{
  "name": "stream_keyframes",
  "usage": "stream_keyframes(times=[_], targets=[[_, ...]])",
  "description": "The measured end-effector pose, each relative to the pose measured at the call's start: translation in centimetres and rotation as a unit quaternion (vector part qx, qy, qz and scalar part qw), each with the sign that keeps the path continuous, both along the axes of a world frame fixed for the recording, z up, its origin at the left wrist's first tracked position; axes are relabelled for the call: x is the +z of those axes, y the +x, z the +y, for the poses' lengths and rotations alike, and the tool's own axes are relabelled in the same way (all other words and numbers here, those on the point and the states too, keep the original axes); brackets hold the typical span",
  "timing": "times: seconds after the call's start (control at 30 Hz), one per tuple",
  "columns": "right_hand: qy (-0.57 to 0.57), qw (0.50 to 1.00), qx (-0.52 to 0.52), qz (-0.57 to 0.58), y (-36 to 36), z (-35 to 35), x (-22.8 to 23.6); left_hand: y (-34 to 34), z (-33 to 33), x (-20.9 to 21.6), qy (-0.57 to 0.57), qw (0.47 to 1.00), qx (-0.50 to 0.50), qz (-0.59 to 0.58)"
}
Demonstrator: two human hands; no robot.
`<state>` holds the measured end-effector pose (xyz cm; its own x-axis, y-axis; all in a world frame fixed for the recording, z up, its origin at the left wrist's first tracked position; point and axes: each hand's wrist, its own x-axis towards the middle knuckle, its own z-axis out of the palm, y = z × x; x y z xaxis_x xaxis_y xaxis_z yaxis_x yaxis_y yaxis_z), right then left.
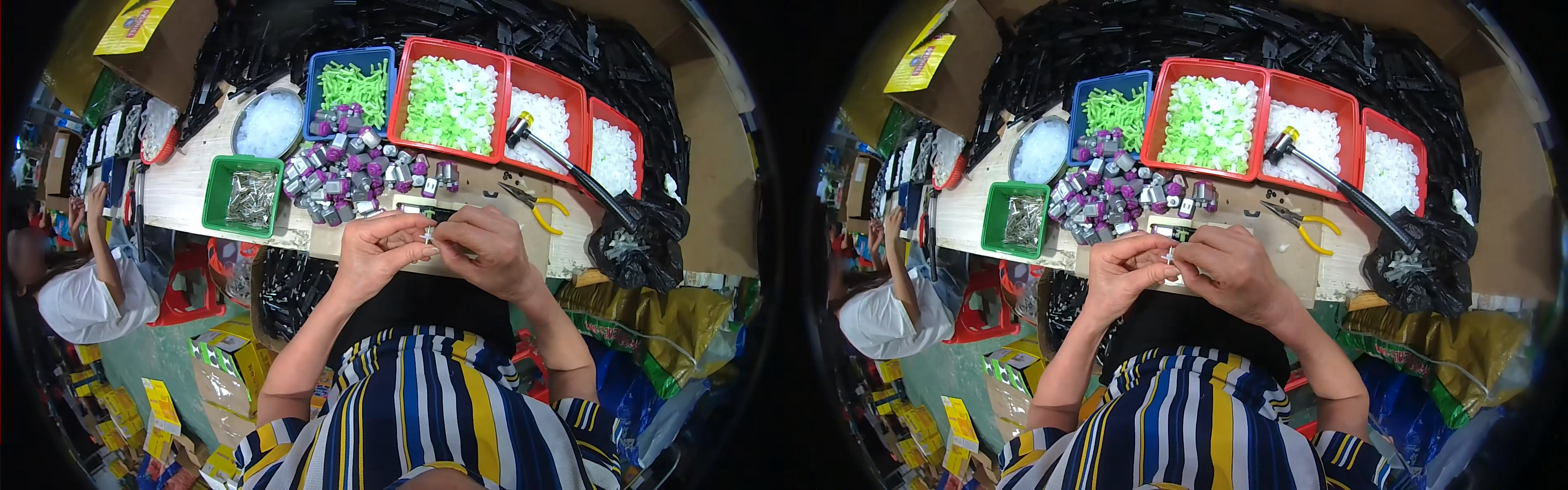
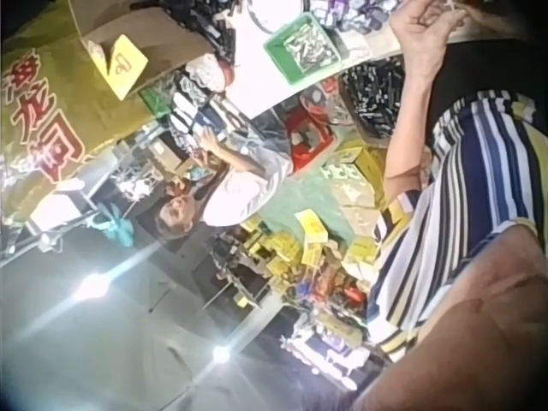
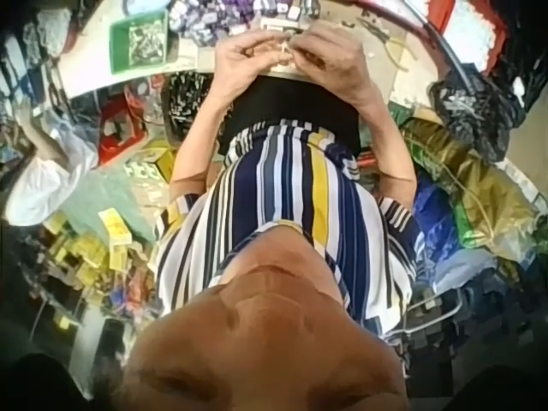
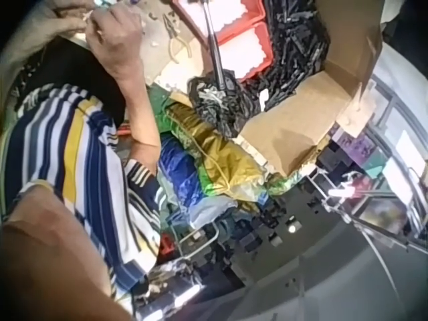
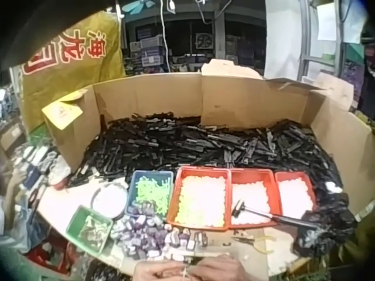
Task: Assemble small mechanical or electronic components into black rectangular boxes at a workbench.
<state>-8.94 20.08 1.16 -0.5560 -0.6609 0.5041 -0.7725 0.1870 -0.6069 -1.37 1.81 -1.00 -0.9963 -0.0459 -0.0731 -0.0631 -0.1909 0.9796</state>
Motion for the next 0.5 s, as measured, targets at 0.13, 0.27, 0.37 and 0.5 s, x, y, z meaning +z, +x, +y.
stream_keyframes(times=[0.13,0.27,0.37,0.5], targets=[[0.014,1.000,-0.004,-0.003,-0.1,0.4,-0.4,-0.1,0.2,-0.1,-0.043,0.999,0.000,0.017],[0.038,0.999,-0.026,0.000,-0.7,0.9,-0.8,-0.1,0.4,-0.5,-0.045,0.999,0.027,0.010],[0.073,0.996,-0.043,0.010,-1.2,1.6,-1.7,0.1,0.4,-0.3,-0.306,0.938,0.072,0.144],[0.112,0.992,-0.051,0.027,-1.7,1.9,-2.4,0.0,0.7,-1.6,-0.472,0.830,0.100,0.281]])
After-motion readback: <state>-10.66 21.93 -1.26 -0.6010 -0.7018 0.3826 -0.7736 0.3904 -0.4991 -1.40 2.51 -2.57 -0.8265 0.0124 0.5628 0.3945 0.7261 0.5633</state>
